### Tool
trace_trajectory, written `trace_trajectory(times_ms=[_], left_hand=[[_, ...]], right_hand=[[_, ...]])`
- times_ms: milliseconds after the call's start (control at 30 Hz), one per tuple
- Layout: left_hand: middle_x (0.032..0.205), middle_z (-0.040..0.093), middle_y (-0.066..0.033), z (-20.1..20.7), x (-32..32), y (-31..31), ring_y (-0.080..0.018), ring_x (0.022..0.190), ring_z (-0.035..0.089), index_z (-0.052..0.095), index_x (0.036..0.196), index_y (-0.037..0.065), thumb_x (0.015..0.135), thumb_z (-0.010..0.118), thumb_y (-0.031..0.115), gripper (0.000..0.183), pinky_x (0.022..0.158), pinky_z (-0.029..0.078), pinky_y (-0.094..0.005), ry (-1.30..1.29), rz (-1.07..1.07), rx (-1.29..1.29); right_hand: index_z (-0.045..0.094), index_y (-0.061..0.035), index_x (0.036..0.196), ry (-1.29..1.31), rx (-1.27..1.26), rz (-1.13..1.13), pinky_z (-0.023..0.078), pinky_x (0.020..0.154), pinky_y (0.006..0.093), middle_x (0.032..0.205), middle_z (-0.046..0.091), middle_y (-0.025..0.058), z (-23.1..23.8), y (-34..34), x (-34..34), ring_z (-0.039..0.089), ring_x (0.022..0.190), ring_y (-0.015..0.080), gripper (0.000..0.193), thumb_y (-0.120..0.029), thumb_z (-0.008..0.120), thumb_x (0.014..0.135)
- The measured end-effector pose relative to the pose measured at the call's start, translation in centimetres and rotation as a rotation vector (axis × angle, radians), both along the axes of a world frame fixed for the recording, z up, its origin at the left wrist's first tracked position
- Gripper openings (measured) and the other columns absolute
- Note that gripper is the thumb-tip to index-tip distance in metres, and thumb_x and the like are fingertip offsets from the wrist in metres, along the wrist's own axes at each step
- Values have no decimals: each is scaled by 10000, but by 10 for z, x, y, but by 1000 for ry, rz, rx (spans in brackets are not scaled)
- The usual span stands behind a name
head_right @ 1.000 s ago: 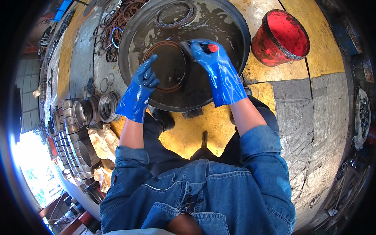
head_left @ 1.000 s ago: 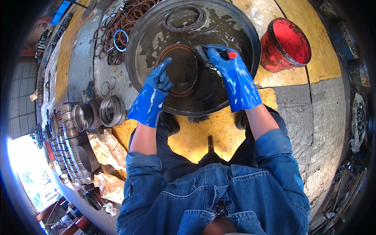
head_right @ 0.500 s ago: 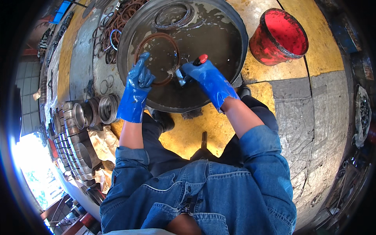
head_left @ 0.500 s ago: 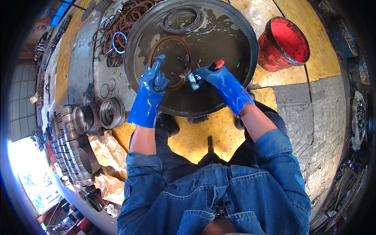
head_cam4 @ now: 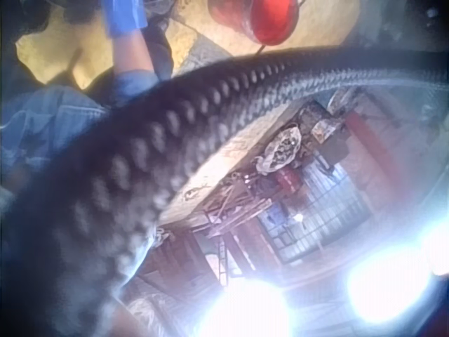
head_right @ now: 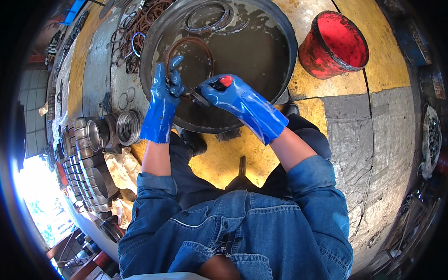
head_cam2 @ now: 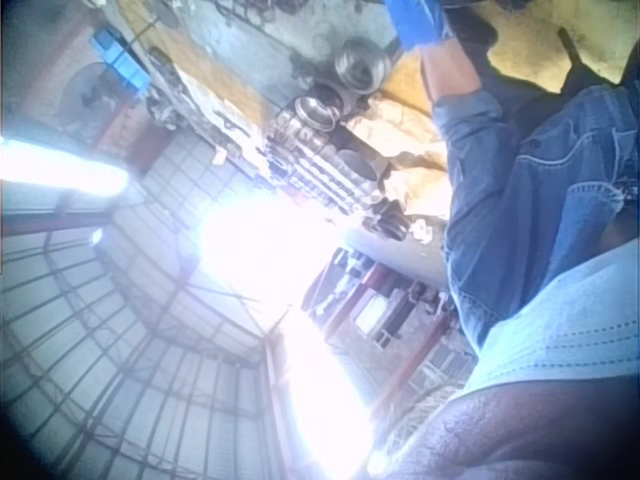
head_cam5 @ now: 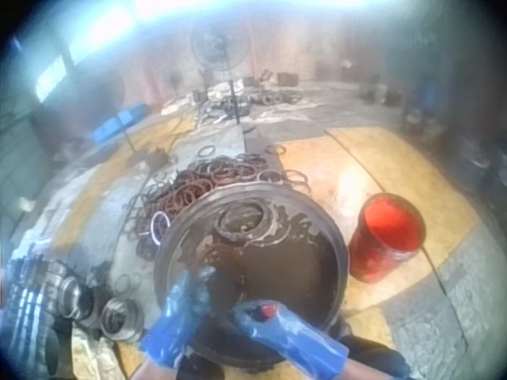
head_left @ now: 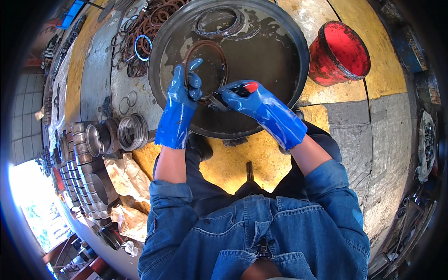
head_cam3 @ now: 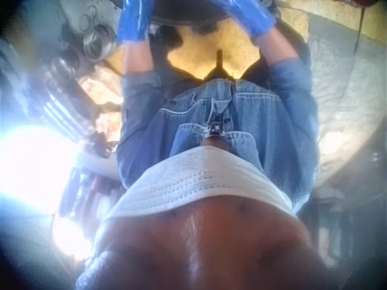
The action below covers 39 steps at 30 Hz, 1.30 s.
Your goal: The person cleans metal rings using a brush inside a large container of liquid.
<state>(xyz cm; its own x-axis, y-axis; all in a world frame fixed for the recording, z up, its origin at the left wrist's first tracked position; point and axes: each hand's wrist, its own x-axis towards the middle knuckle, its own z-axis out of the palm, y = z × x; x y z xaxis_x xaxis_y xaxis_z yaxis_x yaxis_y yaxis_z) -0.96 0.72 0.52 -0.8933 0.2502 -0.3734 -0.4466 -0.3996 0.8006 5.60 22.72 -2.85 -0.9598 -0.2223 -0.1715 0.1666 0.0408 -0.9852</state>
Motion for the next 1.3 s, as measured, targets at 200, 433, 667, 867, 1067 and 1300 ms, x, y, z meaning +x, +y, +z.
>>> trace_trajectory(times_ms=[200, 433, 667, 867, 1067, 1300], left_hand=[[688, 568, 1, 8, 19, 11, -76, 491, 388, 611, 1340, -18, 1066, 517, 437, 539, 503, 330, -248, 44, -144, -72], [817, 713, -90, -4, 19, 12, -177, 686, 676, 689, 1177, 52, 998, 644, 211, 243, 618, 518, -275, 279, -343, -519], [927, 738, -158, 2, 19, 16, -380, 875, 705, 724, 1064, 149, 885, 722, 223, 193, 757, 564, -477, 965, -634, -1673], [973, 750, -143, 4, 20, 23, -371, 925, 720, 741, 1093, 171, 931, 659, 310, 229, 795, 576, -489, 834, -807, -1794], [956, 754, -141, 8, 28, 30, -356, 910, 733, 752, 1054, 159, 930, 649, 296, 211, 767, 582, -493, 838, -903, -1745], [843, 749, -125, 1, 58, 57, -336, 816, 744, 758, 975, 157, 931, 650, 334, 211, 693, 580, -476, 1042, -1059, -1588]], right_hand=[[765, -202, 1119, 171, 689, -199, 564, 889, 413, 1068, 751, 113, -10, 0, -14, 711, 1006, 335, 256, -329, 705, 905], [785, -132, 1075, 122, 559, -574, 571, 833, 334, 977, 776, 125, -36, 22, -28, 755, 909, 215, 224, -262, 747, 898], [762, -32, 1083, 56, 240, -392, 543, 798, 277, 924, 758, 57, -1, 57, -31, 678, 827, 107, 256, -235, 697, 941], [754, -43, 1158, 419, 181, -67, 558, 835, 283, 1046, 759, 48, 41, 44, -3, 682, 915, 107, 221, -105, 732, 947], [767, -88, 1097, 680, 452, 37, 599, 817, 375, 1053, 758, 154, 31, 55, -17, 747, 935, 325, 271, -15, 762, 837], [757, -185, 1092, 609, 617, -50, 575, 826, 413, 1058, 743, 117, 6, 72, -42, 701, 946, 370, 243, -136, 718, 858]])
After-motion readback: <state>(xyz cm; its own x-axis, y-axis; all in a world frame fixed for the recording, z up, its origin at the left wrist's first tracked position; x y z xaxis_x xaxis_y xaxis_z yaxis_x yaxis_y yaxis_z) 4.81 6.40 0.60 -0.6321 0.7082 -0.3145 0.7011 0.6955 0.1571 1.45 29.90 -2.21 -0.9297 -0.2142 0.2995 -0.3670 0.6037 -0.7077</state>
